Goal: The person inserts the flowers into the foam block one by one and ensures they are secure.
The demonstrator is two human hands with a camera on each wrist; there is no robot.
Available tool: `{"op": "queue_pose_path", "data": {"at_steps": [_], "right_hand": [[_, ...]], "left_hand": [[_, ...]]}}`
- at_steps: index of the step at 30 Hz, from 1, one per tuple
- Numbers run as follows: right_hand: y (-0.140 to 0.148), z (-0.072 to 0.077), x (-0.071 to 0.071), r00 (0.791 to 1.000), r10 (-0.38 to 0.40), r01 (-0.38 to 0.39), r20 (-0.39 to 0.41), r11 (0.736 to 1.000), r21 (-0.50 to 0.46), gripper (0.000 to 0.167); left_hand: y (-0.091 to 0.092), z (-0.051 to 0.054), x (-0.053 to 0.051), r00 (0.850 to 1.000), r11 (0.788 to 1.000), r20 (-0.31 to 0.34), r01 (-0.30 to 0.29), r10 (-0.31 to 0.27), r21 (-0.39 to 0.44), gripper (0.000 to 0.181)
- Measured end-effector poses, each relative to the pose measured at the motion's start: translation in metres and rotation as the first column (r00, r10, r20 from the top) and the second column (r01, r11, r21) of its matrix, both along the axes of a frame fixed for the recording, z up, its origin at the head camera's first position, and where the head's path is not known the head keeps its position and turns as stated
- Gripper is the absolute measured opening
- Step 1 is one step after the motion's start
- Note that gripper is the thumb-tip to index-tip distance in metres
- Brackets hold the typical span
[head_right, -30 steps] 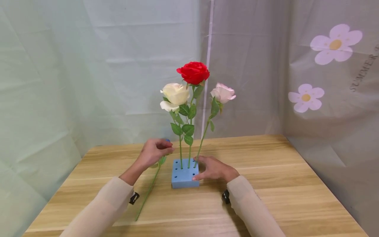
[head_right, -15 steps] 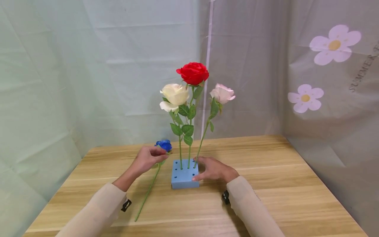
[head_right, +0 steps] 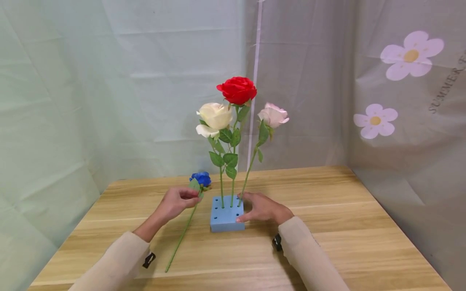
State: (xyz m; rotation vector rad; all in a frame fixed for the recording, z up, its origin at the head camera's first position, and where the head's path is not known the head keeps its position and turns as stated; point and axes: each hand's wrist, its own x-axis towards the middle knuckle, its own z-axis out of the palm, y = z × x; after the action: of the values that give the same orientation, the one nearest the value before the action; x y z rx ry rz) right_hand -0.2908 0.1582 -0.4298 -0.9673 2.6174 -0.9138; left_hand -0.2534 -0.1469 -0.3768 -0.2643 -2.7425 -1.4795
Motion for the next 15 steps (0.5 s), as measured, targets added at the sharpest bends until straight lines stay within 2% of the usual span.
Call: {"op": "queue_pose_path", "data": {"at_steps": [7, 15], "right_hand": [[0.0, 0.0, 0.001, 1.0, 0.005, -0.005, 0.002, 1.0, -0.001, 0.091], [0.001, 0.0, 0.0, 1.0, 0.002, -0.002, 0.0, 1.0, 0.009, 0.091]], "left_hand": [[-0.005, -0.013, 0.002, 0.999, 0.999, 0.027, -0.033, 0.032, 0.006, 0.019], [-0.007, -0.021, 0.003, 0.997, 0.998, 0.045, -0.056, 0.056, -0.003, 0.021]]}}
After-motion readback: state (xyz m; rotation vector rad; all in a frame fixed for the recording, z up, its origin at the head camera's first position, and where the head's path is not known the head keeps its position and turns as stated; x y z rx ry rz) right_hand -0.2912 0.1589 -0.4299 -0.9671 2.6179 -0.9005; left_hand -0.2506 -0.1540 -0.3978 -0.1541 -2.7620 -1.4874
